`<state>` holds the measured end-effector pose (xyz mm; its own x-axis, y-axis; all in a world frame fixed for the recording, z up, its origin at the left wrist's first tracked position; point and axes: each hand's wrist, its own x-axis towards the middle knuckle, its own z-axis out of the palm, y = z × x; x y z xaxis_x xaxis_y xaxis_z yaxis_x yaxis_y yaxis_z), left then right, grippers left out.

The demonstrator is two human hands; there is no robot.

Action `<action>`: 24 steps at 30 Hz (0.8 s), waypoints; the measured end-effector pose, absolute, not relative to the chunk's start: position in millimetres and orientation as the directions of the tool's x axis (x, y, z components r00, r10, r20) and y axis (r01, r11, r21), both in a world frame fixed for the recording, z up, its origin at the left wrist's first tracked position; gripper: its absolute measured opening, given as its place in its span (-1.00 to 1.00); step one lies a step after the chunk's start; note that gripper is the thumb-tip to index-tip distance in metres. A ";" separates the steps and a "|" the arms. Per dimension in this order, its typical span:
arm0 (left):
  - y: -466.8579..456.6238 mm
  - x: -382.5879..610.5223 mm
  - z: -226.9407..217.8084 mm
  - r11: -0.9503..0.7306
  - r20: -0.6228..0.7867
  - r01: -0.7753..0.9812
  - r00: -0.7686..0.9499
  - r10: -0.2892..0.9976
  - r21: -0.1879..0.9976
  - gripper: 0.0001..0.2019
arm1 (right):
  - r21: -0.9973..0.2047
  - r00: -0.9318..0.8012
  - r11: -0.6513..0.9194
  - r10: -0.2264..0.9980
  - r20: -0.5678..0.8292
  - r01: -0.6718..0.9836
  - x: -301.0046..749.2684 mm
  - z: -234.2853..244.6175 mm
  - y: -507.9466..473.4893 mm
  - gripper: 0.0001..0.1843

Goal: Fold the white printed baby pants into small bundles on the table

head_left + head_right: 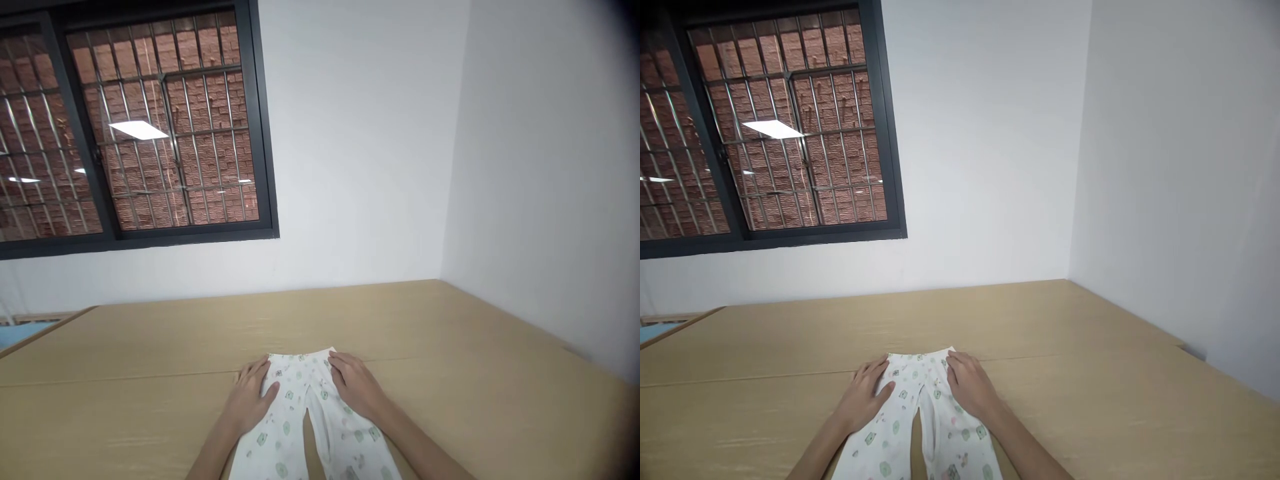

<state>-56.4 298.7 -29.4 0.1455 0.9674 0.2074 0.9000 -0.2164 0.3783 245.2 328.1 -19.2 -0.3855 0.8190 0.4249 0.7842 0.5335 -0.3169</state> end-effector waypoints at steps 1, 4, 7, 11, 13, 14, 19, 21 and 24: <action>298.8 -56.3 -29.6 -0.217 0.209 0.900 0.146 0.967 0.377 -0.38 | -0.315 -0.386 0.533 0.819 0.425 0.785 245.2 -19.6 328.8 -0.56; 299.5 -56.5 -30.7 -0.217 0.209 0.901 0.146 0.967 0.376 -0.38 | -0.311 -0.387 0.534 0.818 0.426 0.786 245.2 -21.1 331.0 -0.56; 300.8 -57.1 -32.1 -0.212 0.209 0.902 0.140 0.968 0.375 -0.39 | -0.308 -0.388 0.535 0.816 0.428 0.787 245.4 -22.4 331.8 -0.56; 302.2 -57.7 -33.6 -0.214 0.212 0.902 0.141 0.967 0.376 -0.39 | -0.303 -0.387 0.536 0.814 0.432 0.788 245.8 -23.5 330.4 -0.56; 302.0 -57.4 -34.1 -0.212 0.214 0.902 0.138 0.967 0.377 -0.39 | -0.300 -0.387 0.535 0.814 0.433 0.790 245.9 -23.9 330.2 -0.56; 301.7 -57.2 -34.2 -0.210 0.216 0.902 0.135 0.967 0.377 -0.40 | -0.298 -0.386 0.534 0.814 0.434 0.791 246.0 -24.0 330.4 -0.56; 300.2 -56.2 -33.5 -0.214 0.234 0.903 0.132 0.963 0.373 -0.44 | -0.289 -0.392 0.537 0.812 0.433 0.792 246.5 -24.5 332.1 -0.57; 300.3 -56.3 -33.3 -0.220 0.239 0.902 0.137 0.961 0.371 -0.44 | -0.286 -0.395 0.539 0.810 0.433 0.792 246.6 -24.4 332.0 -0.57; 300.9 -56.8 -33.5 -0.221 0.236 0.902 0.139 0.962 0.372 -0.43 | -0.283 -0.396 0.540 0.810 0.433 0.793 246.4 -24.0 331.3 -0.57</action>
